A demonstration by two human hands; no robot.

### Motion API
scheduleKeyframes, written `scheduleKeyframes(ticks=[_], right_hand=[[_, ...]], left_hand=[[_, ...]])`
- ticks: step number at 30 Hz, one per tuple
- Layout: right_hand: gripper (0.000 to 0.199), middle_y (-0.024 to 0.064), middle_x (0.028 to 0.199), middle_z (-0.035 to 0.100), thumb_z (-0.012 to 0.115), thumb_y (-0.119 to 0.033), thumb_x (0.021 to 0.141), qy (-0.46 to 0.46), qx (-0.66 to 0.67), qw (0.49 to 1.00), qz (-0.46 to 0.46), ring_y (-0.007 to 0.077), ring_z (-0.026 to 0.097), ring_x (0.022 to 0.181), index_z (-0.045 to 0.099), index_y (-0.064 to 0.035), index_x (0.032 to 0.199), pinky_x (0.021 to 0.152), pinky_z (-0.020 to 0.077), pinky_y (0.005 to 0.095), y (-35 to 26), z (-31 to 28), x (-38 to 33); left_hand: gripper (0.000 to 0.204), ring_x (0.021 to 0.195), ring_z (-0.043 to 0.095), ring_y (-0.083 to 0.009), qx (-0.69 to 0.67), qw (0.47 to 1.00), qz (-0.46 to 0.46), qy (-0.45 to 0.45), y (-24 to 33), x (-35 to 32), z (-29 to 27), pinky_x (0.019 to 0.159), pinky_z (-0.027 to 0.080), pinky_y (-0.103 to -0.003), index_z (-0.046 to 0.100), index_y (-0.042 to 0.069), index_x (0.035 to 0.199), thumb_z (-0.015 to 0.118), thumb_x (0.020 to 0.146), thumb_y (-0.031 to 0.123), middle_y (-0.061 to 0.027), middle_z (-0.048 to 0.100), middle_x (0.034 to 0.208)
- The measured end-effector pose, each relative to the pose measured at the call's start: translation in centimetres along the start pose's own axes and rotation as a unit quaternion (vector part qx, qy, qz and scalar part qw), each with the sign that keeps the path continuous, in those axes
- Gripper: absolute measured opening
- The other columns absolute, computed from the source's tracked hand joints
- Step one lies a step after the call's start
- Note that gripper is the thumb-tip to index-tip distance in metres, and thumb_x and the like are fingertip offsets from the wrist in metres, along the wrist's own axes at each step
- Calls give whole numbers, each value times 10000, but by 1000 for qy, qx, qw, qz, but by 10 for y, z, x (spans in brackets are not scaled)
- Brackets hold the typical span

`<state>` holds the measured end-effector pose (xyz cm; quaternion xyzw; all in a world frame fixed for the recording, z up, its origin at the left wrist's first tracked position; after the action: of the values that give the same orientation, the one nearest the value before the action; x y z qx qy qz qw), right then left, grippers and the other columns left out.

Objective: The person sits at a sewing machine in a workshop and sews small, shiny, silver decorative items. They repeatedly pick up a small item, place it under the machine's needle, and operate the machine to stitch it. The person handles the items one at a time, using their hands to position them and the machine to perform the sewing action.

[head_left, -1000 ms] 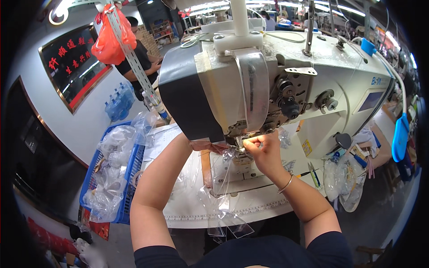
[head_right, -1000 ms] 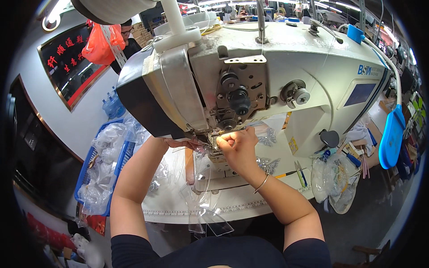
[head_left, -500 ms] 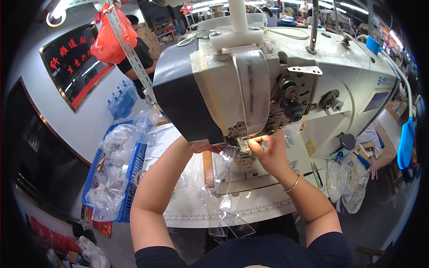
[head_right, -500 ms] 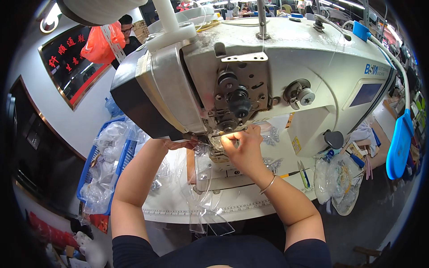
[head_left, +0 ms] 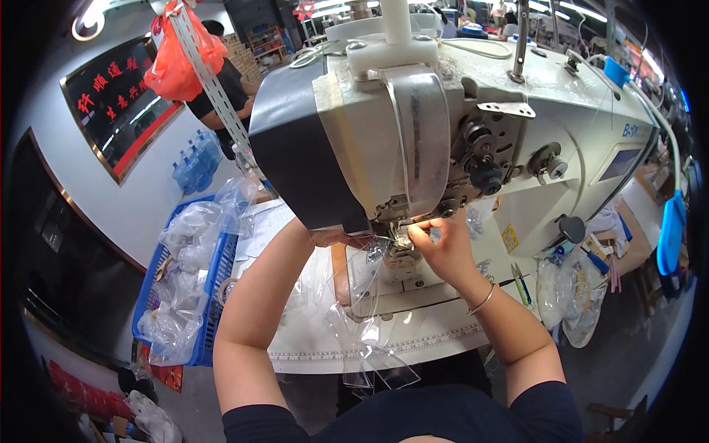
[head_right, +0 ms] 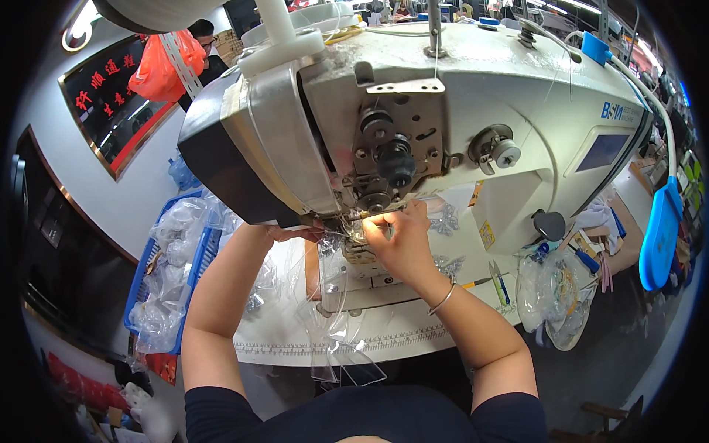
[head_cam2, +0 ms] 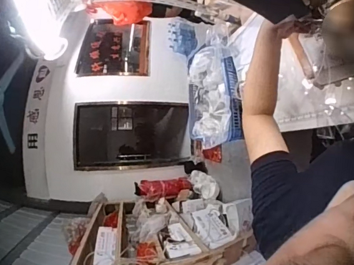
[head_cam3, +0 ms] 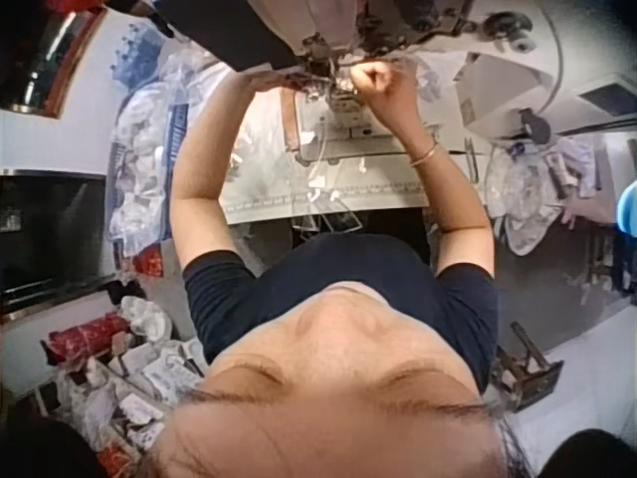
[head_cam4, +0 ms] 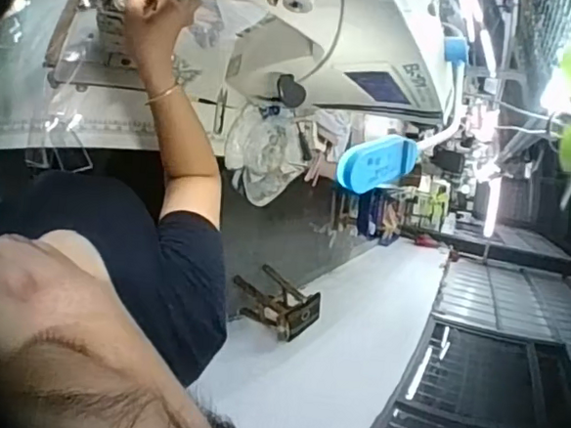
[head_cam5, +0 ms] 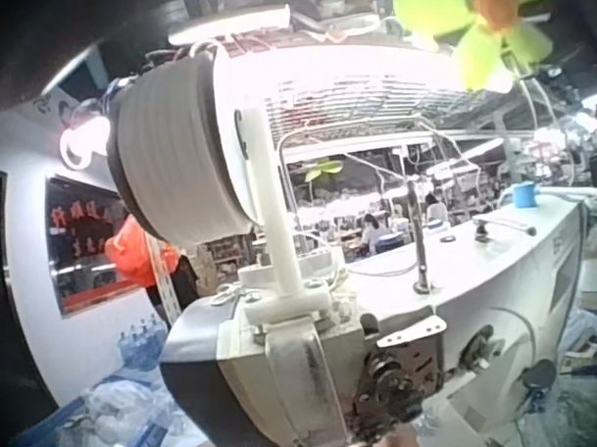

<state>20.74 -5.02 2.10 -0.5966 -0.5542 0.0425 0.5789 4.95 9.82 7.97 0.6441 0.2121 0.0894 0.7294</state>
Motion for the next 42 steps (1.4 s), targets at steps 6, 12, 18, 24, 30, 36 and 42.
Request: scheduleKeyframes(ticks=[6, 12, 18, 24, 30, 36, 42], right_hand=[[58, 50, 751, 572, 678, -141, 736, -43, 21, 999, -5, 248, 455, 834, 686, -101, 777, 812, 342, 365, -3, -6, -1], [136, 75, 943, 574, 638, -55, 791, -5, 79, 996, 48, 211, 514, 977, 654, -27, 923, 874, 391, 314, 20, -85, -70], [253, 147, 987, 595, 632, -39, 740, 75, -401, 913, 1, 323, 551, 929, 625, 4, 989, 855, 440, 376, 84, -143, -146], [222, 198, 892, 606, 515, -23, 812, 41, -411, 909, 50, 342, 566, 801, 597, 37, 1010, 762, 460, 393, 114, -149, -141], [238, 113, 916, 536, 580, -29, 800, -35, -77, 996, -31, 218, 551, 718, 618, -46, 1035, 638, 460, 305, -15, -78, -134], [333, 49, 813, 586, 766, -131, 667, -99, -92, 979, -155, 200, 564, 658, 672, -87, 984, 554, 458, 296, -46, -31, -145], [262, 51, 775, 604, 765, -98, 665, -76, -74, 977, -184, 208, 570, 651, 686, -77, 914, 560, 460, 295, -48, -23, -144]], left_hand=[[455, 770, 607, -147, 58, 996, -55, 29, -16, -6, 3, 741, 527, -329, 530, 75, 1209, 692, 806, 209, -57, 604, 958], [280, 771, 617, -172, -74, 997, 13, -15, -107, -75, 41, 719, 516, -312, 563, -41, 941, 679, 722, 90, -99, 618, 853], [243, 928, 630, -274, -292, 944, 124, 92, -169, -112, 113, 756, 499, -334, 522, 0, 1008, 622, 790, 35, -204, 608, 1075], [229, 799, 592, -121, -178, 966, 103, 159, -171, -113, 126, 716, 506, -256, 528, -7, 1046, 594, 826, -11, -125, 631, 1008], [207, 804, 582, -104, -130, 968, 117, 180, -173, -129, 126, 746, 490, -244, 537, -1, 1034, 602, 837, 4, -68, 618, 937], [209, 847, 576, -98, -142, 966, 130, 175, -163, -140, 133, 764, 477, -243, 527, -5, 1043, 588, 843, -9, -63, 614, 956], [215, 875, 574, -99, -134, 969, 128, 165, -168, -146, 129, 779, 469, -243, 523, -4, 1049, 582, 843, -19, -68, 616, 981]])
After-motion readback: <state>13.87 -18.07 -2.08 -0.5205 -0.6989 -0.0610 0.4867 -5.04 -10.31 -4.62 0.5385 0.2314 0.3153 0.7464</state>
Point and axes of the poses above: each hand's wrist, its own x-axis towards the middle knuckle, its own z-axis out of the palm, y = z × x, the point moved 1 cm from there along x, towards the middle knuckle
